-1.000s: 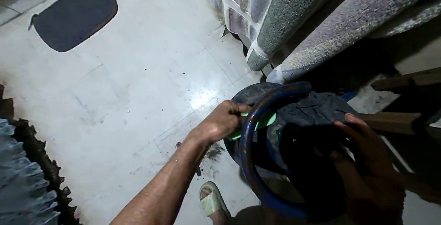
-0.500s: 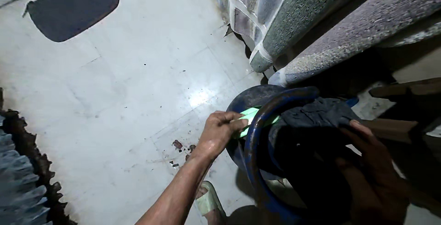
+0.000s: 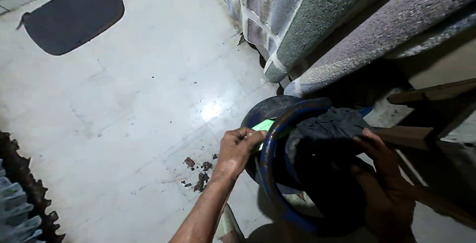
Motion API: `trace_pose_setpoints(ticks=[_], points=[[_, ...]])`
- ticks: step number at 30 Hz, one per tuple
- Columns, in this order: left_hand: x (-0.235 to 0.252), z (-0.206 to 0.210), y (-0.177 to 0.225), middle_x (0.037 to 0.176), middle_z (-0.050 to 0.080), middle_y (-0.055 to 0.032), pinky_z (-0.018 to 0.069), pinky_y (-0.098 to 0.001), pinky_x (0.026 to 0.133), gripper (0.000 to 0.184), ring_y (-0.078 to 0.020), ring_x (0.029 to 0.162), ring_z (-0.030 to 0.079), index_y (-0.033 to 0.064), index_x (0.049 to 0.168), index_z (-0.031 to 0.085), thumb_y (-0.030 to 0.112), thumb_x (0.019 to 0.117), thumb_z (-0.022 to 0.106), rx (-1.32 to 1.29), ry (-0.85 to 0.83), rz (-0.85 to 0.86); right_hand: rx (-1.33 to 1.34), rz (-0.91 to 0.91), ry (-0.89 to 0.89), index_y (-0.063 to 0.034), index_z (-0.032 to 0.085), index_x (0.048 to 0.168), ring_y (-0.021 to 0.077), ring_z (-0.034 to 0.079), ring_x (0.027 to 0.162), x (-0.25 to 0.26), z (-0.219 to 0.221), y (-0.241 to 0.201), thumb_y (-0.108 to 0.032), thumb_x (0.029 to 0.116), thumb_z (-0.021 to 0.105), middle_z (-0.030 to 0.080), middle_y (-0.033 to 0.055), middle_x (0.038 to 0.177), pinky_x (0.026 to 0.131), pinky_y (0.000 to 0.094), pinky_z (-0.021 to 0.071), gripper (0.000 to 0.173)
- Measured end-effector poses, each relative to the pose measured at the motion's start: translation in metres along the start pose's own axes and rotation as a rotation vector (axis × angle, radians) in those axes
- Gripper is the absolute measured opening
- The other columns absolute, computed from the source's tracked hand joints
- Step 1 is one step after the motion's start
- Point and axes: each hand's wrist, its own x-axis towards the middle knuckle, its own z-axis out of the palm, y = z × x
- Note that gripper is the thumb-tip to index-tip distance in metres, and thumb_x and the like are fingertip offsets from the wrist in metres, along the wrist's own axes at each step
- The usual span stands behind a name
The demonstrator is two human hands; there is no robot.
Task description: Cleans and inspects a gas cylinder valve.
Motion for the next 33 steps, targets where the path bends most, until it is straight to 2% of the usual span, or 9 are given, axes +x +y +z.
trace_pose_setpoints(ticks=[6, 10, 13, 16, 19, 23, 26, 28, 33], points=[[0.021, 0.031, 0.024, 0.059, 0.061, 0.0004, 0.0413, -0.0293, 0.048, 0.026, -0.0094, 0.05, 0.053, 0.0123, 0.07, 0.07, 0.022, 0.0935, 0.075, 0.098, -0.002, -0.026, 0.031, 0.034, 0.012, -0.0109, 0.067, 0.13, 0.0162, 0.044, 0.145, 0.001, 0.0, -0.004, -0.015, 0.0979, 0.051, 0.054, 0.0019, 0.151, 0.117, 0.036, 0.0416, 0.036], [0.005, -0.001, 0.012, 0.059, 0.059, 0.0019, 0.0429, -0.029, 0.052, 0.032, -0.0086, 0.053, 0.052, 0.0142, 0.066, 0.068, 0.028, 0.095, 0.071, 0.111, -0.002, -0.02, 0.064, 0.025, 0.004, -0.0129, 0.068, 0.129, 0.0159, 0.044, 0.145, 0.001, 0.002, -0.003, -0.017, 0.0986, 0.053, 0.053, 0.0012, 0.152, 0.117, 0.0359, 0.0421, 0.034], [-0.001, -0.013, 0.004, 0.059, 0.06, 0.0022, 0.0446, -0.0263, 0.055, 0.032, -0.0073, 0.054, 0.053, 0.0129, 0.065, 0.068, 0.023, 0.0948, 0.072, 0.041, 0.036, -0.058, 0.053, 0.002, 0.008, -0.0135, 0.069, 0.128, 0.0152, 0.044, 0.144, 0.001, 0.002, -0.001, -0.016, 0.0981, 0.053, 0.053, 0.0001, 0.151, 0.117, 0.0359, 0.0425, 0.034], [0.01, 0.011, 0.018, 0.061, 0.063, 0.0002, 0.0459, -0.0264, 0.05, 0.027, -0.0076, 0.053, 0.055, 0.0102, 0.07, 0.071, 0.02, 0.0944, 0.073, 0.008, -0.039, -0.078, 0.048, 0.006, 0.008, -0.0121, 0.068, 0.13, 0.015, 0.043, 0.145, 0.001, 0.003, -0.004, -0.014, 0.0985, 0.052, 0.053, 0.0002, 0.152, 0.117, 0.0352, 0.0414, 0.035], [0.015, 0.029, 0.033, 0.063, 0.059, -0.0015, 0.0422, -0.0297, 0.05, 0.027, -0.0109, 0.054, 0.053, 0.0089, 0.076, 0.067, 0.019, 0.1005, 0.064, 0.121, -0.176, -0.039, 0.01, 0.034, 0.003, -0.0113, 0.067, 0.132, 0.0169, 0.042, 0.146, -0.001, 0.001, -0.005, -0.016, 0.0985, 0.052, 0.052, 0.0037, 0.153, 0.117, 0.0363, 0.0412, 0.037], [0.015, -0.008, 0.021, 0.064, 0.061, 0.0003, 0.0451, -0.0323, 0.056, 0.029, -0.0101, 0.057, 0.055, 0.0107, 0.074, 0.071, 0.024, 0.0992, 0.067, 0.233, -0.221, 0.001, -0.033, -0.003, -0.026, -0.0015, 0.065, 0.131, 0.0181, 0.044, 0.145, 0.001, -0.001, -0.003, -0.013, 0.0973, 0.051, 0.054, 0.0118, 0.149, 0.117, 0.0345, 0.0412, 0.039], [0.015, -0.032, 0.009, 0.065, 0.067, -0.0005, 0.0513, -0.0291, 0.06, 0.025, -0.0089, 0.06, 0.061, 0.0111, 0.074, 0.075, 0.024, 0.0947, 0.073, 0.142, -0.194, -0.101, 0.004, 0.008, -0.02, 0.0023, 0.065, 0.129, 0.0165, 0.044, 0.144, 0.002, -0.001, -0.004, -0.009, 0.0969, 0.05, 0.052, 0.0131, 0.151, 0.116, 0.0314, 0.0417, 0.037], [0.018, -0.022, 0.015, 0.063, 0.065, 0.0007, 0.0464, -0.0289, 0.057, 0.026, -0.0085, 0.058, 0.057, 0.012, 0.072, 0.075, 0.025, 0.0949, 0.073, 0.166, -0.211, -0.128, 0.015, 0.017, -0.018, 0.0022, 0.065, 0.129, 0.0168, 0.043, 0.145, 0.001, 0.0, -0.005, -0.01, 0.0974, 0.049, 0.051, 0.0126, 0.152, 0.117, 0.032, 0.0405, 0.038], [0.023, 0.013, 0.046, 0.082, 0.067, -0.009, 0.0495, -0.0492, 0.076, 0.021, -0.0235, 0.079, 0.062, 0.0078, 0.093, 0.074, 0.026, 0.1007, 0.066, 0.458, -0.399, -0.172, -0.003, 0.037, 0.002, 0.0057, 0.065, 0.127, 0.0184, 0.045, 0.144, 0.003, 0.001, -0.009, -0.007, 0.095, 0.049, 0.052, 0.0172, 0.15, 0.117, 0.0314, 0.041, 0.038]])
